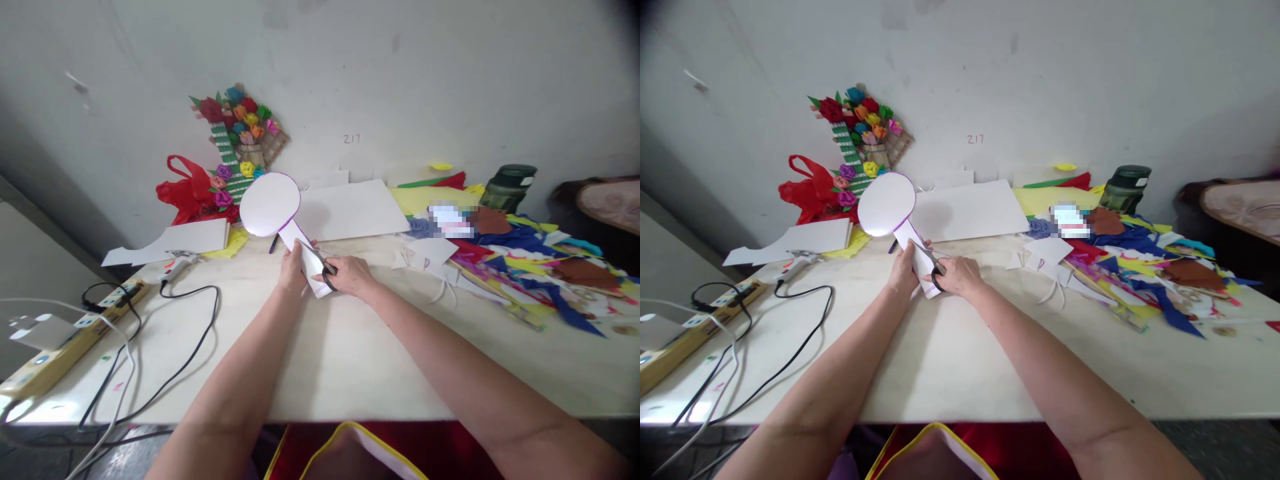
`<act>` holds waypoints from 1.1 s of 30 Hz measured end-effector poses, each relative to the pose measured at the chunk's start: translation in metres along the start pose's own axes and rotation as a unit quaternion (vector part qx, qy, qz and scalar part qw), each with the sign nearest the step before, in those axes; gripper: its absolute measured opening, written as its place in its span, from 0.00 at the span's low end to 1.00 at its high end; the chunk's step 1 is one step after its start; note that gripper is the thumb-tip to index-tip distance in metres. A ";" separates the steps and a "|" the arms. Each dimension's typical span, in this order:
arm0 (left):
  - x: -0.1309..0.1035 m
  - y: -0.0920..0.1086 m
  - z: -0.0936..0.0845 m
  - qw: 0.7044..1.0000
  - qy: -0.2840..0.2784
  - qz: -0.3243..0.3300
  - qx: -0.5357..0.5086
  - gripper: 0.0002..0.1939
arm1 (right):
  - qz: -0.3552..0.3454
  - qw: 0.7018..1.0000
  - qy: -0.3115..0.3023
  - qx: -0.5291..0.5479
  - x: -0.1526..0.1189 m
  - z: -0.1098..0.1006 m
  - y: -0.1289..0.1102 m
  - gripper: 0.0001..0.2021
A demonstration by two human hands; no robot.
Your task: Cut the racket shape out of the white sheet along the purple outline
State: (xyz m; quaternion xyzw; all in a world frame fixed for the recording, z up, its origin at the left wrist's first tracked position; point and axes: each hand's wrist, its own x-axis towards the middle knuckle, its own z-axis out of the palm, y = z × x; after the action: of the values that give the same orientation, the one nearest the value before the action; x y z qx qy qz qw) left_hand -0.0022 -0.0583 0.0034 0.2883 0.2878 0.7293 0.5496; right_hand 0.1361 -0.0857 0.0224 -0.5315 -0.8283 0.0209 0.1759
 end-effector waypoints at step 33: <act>0.001 0.000 0.000 1.000 0.024 0.001 -0.001 0.15 | -0.020 1.000 0.017 0.002 0.003 0.013 -0.004 0.23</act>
State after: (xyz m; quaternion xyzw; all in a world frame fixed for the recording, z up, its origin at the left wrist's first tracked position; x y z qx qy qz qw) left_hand -0.0021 -0.0569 0.0033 0.2704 0.3003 0.7366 0.5423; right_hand 0.1277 -0.0825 0.0120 -0.5147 -0.8357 0.0100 0.1910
